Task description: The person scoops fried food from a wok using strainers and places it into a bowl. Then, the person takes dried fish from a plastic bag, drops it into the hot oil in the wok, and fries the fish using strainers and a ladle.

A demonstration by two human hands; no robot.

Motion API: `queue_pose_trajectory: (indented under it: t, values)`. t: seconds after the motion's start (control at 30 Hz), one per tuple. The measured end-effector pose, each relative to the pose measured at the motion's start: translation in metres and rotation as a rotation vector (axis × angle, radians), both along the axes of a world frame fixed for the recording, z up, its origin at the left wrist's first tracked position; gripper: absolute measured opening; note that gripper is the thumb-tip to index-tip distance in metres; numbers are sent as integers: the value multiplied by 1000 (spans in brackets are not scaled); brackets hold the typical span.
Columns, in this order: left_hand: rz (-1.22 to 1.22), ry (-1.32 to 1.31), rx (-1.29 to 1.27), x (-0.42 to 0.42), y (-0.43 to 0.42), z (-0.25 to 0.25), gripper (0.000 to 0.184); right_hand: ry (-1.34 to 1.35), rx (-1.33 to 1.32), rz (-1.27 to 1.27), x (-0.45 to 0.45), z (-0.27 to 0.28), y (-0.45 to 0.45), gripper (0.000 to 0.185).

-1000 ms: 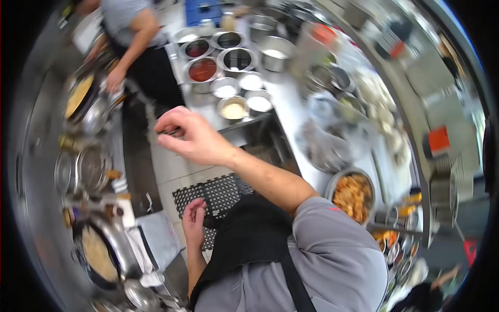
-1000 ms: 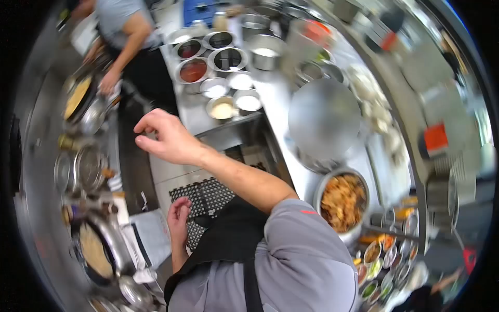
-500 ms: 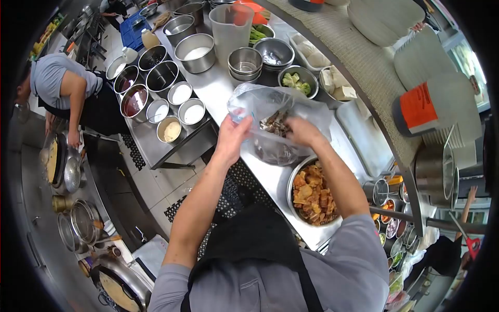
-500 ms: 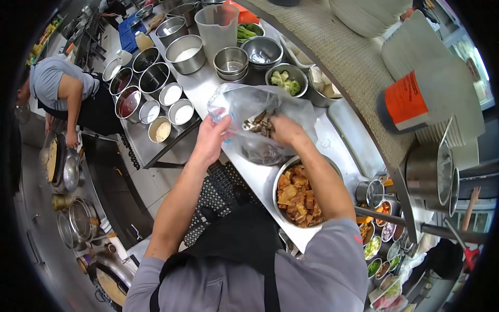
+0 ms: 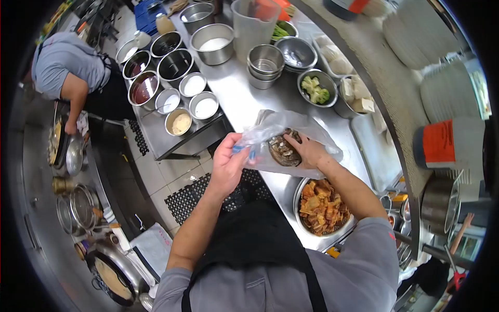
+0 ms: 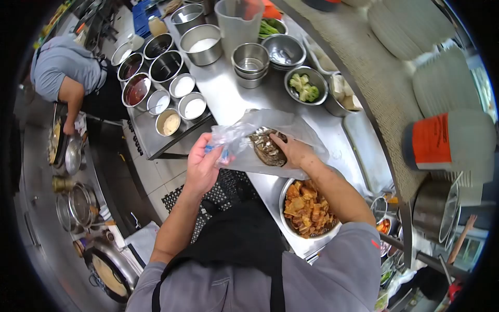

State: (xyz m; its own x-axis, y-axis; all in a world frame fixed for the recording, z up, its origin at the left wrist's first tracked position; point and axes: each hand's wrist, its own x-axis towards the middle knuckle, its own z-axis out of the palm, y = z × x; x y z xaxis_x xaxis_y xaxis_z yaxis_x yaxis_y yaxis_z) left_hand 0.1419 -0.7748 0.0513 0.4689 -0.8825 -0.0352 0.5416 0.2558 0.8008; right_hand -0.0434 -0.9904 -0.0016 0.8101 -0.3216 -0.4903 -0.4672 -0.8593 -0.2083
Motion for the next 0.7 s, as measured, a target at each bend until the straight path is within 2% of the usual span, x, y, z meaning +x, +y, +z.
queue_pose_trajectory:
  t: [0.07,0.13,0.17,0.23,0.27,0.3,0.33,0.37,0.4,0.43,0.47,0.5,0.53,0.57,0.63,0.67,0.7]
  values:
    - [32,-35,-17,4,-2,3,21,-92,77,17,1,-3,-3,105]
    - [72,-54,-25,5,0,2,25,-151,228,-86,1,-12,-4,100]
    - [85,-54,-24,5,-1,0,25,-238,343,-131,-6,-41,-12,93]
    - [156,-64,20,11,-1,-6,28,-260,298,-75,-16,-91,-30,85]
    - [172,-43,4,11,-1,-14,31,-287,398,-134,-9,-59,-18,84]
    - [199,-17,32,9,-2,-8,35,-287,294,-120,0,-38,-5,84]
    - [165,-158,15,12,-1,-19,35,-320,187,-20,-5,-54,-6,86]
    - [136,-124,-3,7,-5,-35,38,-410,206,-13,-6,-53,0,76]
    - [193,-517,4,5,-9,-35,37,-499,58,124,7,-21,17,66]
    - [216,-346,-79,-4,-15,-32,30,-338,109,37,10,-18,19,63]
    - [245,-380,-44,-5,-14,-25,20,-268,207,-66,9,-31,10,66]
    - [171,-335,60,-3,-8,-9,12,-220,47,11,11,-38,1,65]
    - [249,-462,30,-4,-7,-9,9,-321,249,-30,-2,-68,-18,65]
    - [190,-346,88,-3,-6,-7,13,-413,442,-96,-7,-92,-36,65]
    - [223,-352,75,2,-8,2,14,-245,-89,196,0,-86,-53,65]
    - [238,-350,75,5,-6,4,15,-262,-202,209,-5,-119,-74,66]
    - [255,-351,65,7,-2,7,15,-203,-287,203,-2,-118,-67,66]
